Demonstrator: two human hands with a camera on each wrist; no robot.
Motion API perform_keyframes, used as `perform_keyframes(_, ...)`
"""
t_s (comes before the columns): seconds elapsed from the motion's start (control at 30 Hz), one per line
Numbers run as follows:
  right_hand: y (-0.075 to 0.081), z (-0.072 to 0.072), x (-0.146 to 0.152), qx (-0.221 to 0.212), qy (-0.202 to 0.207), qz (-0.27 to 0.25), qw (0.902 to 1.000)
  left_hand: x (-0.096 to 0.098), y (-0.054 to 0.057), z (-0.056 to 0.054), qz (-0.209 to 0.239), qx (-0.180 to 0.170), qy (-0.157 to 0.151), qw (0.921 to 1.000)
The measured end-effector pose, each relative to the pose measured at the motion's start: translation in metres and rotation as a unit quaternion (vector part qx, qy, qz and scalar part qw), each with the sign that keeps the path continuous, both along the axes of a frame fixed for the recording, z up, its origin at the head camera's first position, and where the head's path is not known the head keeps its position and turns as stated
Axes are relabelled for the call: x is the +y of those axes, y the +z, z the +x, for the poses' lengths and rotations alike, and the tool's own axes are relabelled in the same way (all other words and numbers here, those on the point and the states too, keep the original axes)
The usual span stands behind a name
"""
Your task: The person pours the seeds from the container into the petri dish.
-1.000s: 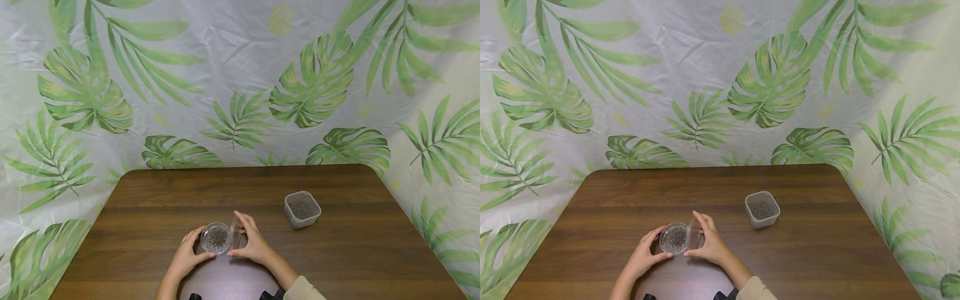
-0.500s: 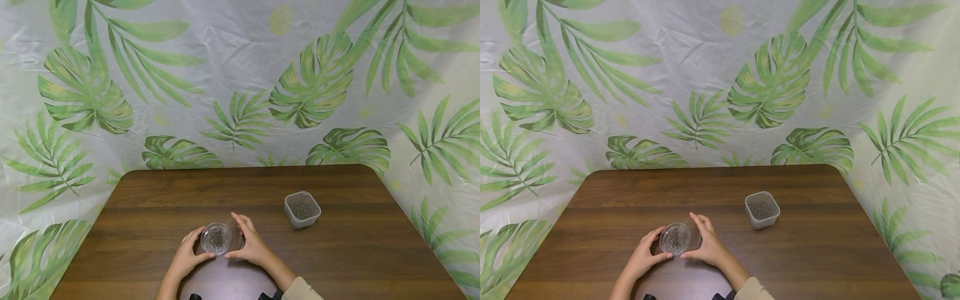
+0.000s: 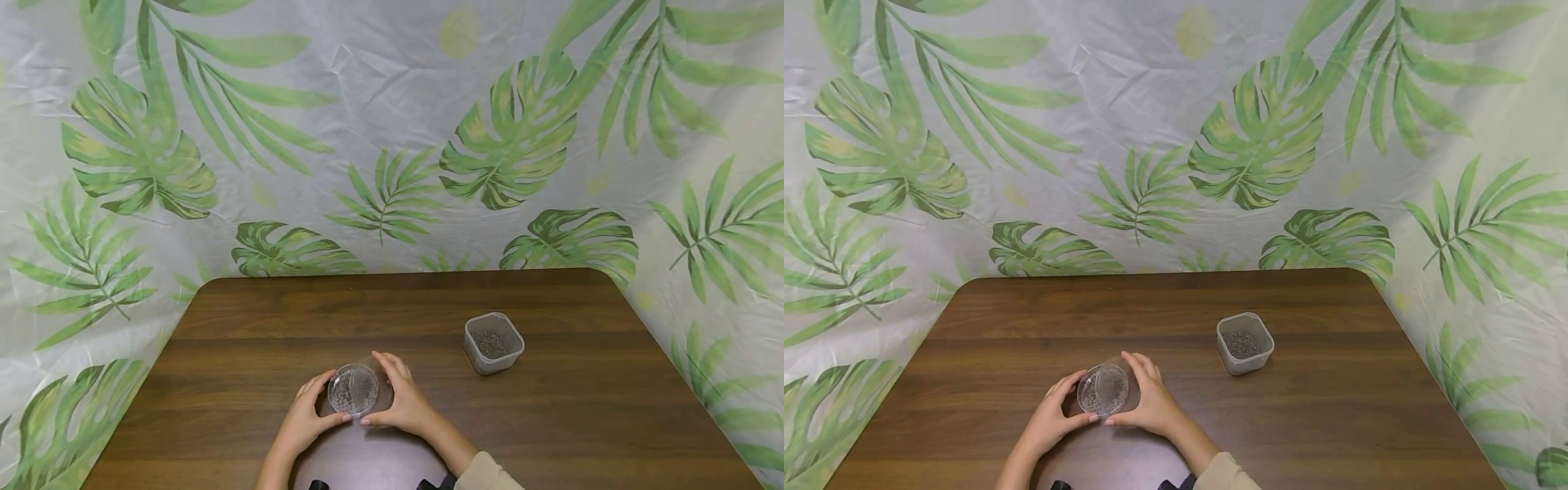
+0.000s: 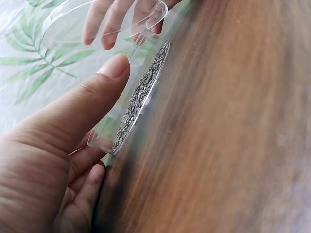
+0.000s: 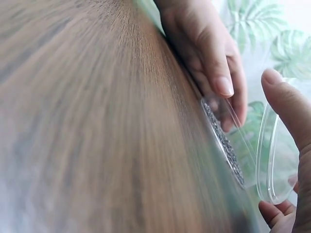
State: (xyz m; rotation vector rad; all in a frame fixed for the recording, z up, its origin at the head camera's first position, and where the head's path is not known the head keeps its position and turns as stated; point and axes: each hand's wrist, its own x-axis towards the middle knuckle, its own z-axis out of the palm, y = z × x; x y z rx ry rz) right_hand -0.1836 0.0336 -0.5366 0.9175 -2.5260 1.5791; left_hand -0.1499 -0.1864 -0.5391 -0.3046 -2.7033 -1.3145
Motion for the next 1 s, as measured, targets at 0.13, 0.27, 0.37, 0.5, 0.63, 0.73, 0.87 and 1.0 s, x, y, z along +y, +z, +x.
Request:
perform_keyframes(0.13,0.000,0.000,-0.003,-0.001,0.000,0.006,1.0000,0.000,0.000,0.000,0.001,-0.004,-0.001,1.0000)
perform_keyframes(0.27,-0.001,-0.002,-0.006,0.000,-0.006,0.016,0.9998,0.000,0.000,0.000,0.003,-0.006,-0.002,1.0000)
perform_keyframes(0.37,-0.002,-0.003,-0.009,0.001,-0.008,0.022,0.9997,0.000,0.000,0.000,0.002,-0.003,-0.001,1.0000)
perform_keyframes(0.5,-0.002,-0.004,-0.012,0.001,-0.007,0.022,0.9997,-0.001,-0.001,0.000,0.003,-0.002,0.000,1.0000)
perform_keyframes(0.63,-0.001,-0.004,-0.014,0.007,-0.006,0.023,0.9997,-0.001,-0.001,0.000,0.007,0.002,0.001,1.0000)
perform_keyframes(0.73,-0.001,-0.004,-0.015,0.008,-0.004,0.024,0.9997,-0.001,-0.003,0.000,0.007,0.013,0.001,0.9999)
perform_keyframes(0.87,0.000,-0.004,-0.016,0.008,-0.004,0.028,0.9996,-0.002,-0.004,0.000,0.006,0.022,0.001,0.9997)
perform_keyframes(1.0,0.000,-0.005,-0.018,0.010,-0.006,0.037,0.9992,-0.002,-0.003,0.000,0.009,0.013,0.004,0.9999)
